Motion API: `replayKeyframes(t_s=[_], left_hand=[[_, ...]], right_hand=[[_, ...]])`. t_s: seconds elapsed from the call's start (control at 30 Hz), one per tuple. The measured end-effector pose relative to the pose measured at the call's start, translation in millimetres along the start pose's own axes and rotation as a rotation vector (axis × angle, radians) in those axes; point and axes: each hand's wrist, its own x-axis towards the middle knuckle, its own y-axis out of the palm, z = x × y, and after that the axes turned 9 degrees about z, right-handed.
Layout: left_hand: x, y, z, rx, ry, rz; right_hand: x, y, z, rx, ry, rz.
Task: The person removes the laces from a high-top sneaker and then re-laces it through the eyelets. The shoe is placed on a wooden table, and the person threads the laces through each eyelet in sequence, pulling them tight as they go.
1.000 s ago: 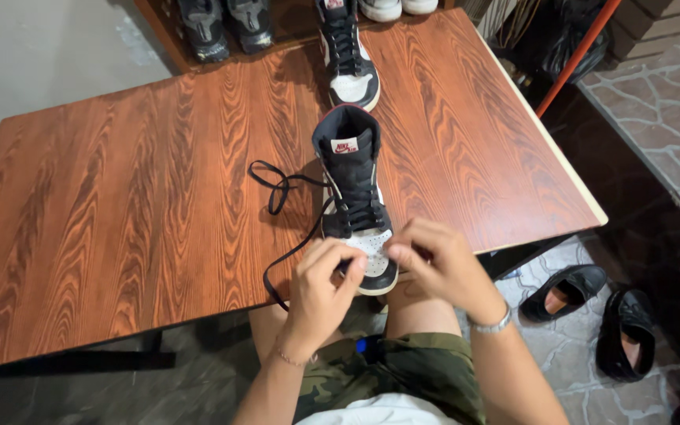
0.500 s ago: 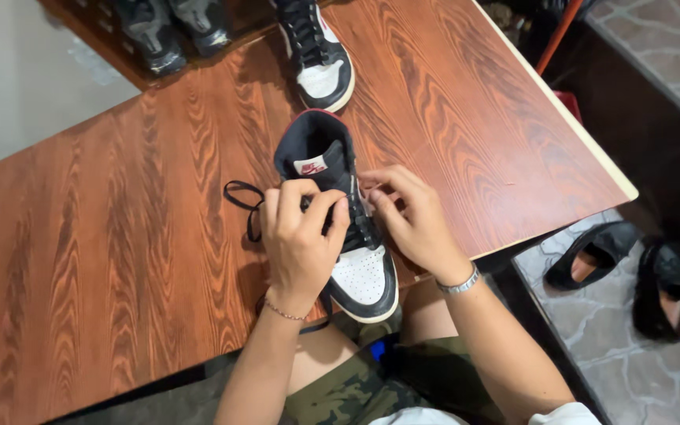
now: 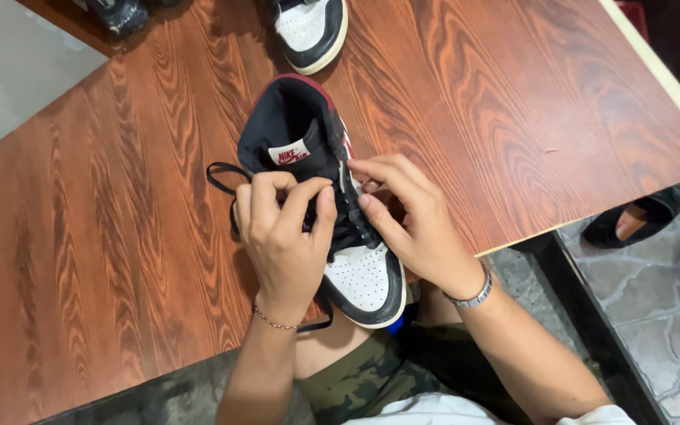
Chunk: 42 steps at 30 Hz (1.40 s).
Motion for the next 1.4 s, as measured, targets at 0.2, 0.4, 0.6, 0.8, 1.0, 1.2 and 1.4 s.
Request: replayKeyframes(t_s=[0.2,0.4,0.6,0.8,1.0,1.2,1.4], left_hand=[[-0.4,6.2,-0.4,-0.087,-0.067,0.055],[-1.7,12.8,-3.1,-0.1,-0.091,0.033],[-1.2,14.2,-4.1,-0.089,-0.083,0.037],[1.8,14.1,-4.0,-0.129,-0.085,0.05],[4.0,11.0,-0.2,-0.157,-0.087,0.081],[8.9,6.0,-0.9,-0.174,-0.072,0.091],[6.8,6.0,-0.7,-0.147,-0.078,0.072]], right_hand=[[-1.0,-0.1,-1.5,-0.013,-0.002,0.003],[-1.6,-1.4,-3.0,0.007,-0.019,0.003],[-1.6,-1.9,-2.1,0.01,-0.014,0.003],[-2.1,-0.8,-4.9,-0.008,-0.036,-0.009],[3.2,-0.9,-6.3,-0.013,-0.025,-0.058],[18.3,-5.3,2.6,-0.178,0.009,-0.074],[24.0,-6.4,10.0,-0.184,0.045,-0.026]])
